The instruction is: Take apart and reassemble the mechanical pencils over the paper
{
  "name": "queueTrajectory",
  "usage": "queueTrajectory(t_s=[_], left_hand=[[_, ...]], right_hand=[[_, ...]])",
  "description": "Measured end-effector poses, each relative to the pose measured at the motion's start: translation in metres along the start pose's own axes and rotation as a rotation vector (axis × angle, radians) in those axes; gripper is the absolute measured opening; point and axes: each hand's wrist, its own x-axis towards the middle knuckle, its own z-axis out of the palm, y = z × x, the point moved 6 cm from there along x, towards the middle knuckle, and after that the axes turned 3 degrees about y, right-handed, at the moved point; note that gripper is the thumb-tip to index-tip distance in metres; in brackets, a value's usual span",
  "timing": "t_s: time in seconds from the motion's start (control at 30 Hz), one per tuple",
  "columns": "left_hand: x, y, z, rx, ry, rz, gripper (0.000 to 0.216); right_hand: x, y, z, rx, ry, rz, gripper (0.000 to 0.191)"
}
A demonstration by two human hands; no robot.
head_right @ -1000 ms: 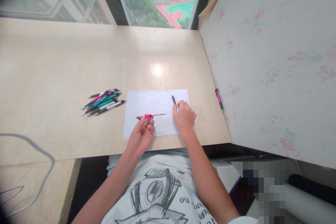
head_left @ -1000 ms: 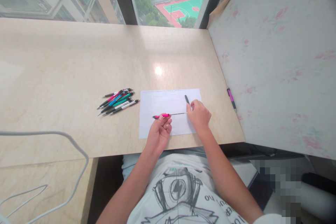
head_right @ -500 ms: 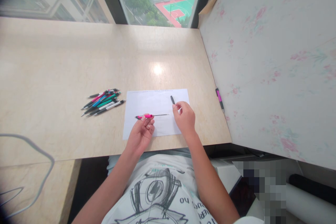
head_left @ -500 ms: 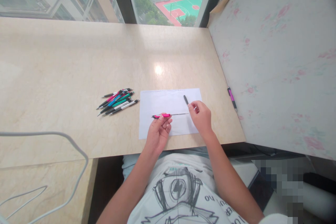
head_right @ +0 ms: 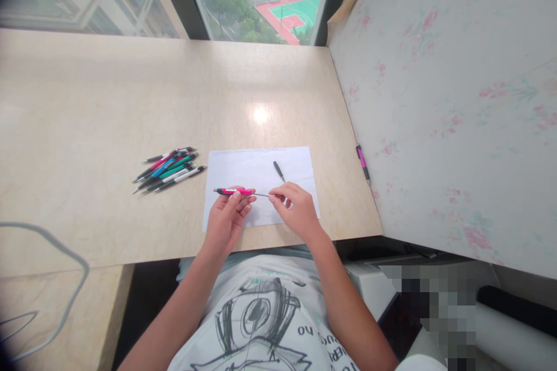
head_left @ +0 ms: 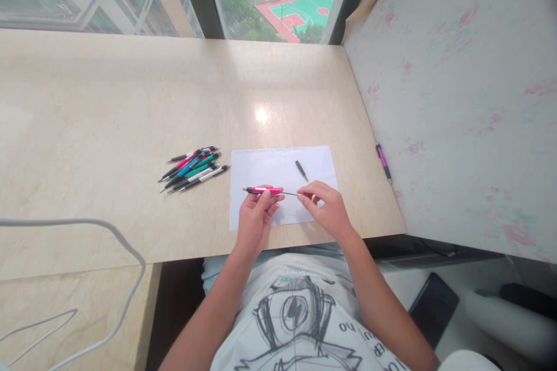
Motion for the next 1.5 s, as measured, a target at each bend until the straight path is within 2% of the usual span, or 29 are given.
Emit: queueTrajectory(t_s=[0.2,0.37,0.5,0.63,0.77,0.9,1.27,1.5], left_hand=[[0.002,-0.003,0.004,0.027,-0.056,-0.019,0.034],[0.009,0.003,0.002,0.004,-0.016,0.035,0.031],[0.016,0.016,-0.010,-0.019,0.057,0.101,0.031],[0.020,0.023,-0.019,-0.012,0.090,0.142,0.031],[0.020,0.019,-0.020,0.020,0.090,0.128,0.032],[0.019,0.012,-0.020,0.037,0.082,0.109,0.032],[0.015,0.009,-0.012,0.071,0.053,0.105,0.034],[0.014,0.009,-0.013,0.050,0.059,0.102,0.032]], right_hand=[[-0.001,-0.002,0.009,-0.038,-0.077,-0.026,0.013],[-0.002,0.003,0.012,-0.101,-0.097,-0.026,0.016],[0.000,0.015,0.007,-0.179,0.019,0.015,0.015],[0.007,0.018,0.011,-0.426,0.146,0.018,0.013],[0.017,0.019,0.027,-0.648,0.173,0.025,0.013],[0.022,0.023,0.034,-0.754,0.198,0.032,0.011],[0.023,0.022,0.032,-0.781,0.147,0.061,0.008],[0.027,0.036,0.010,-0.766,0.253,0.108,0.011]])
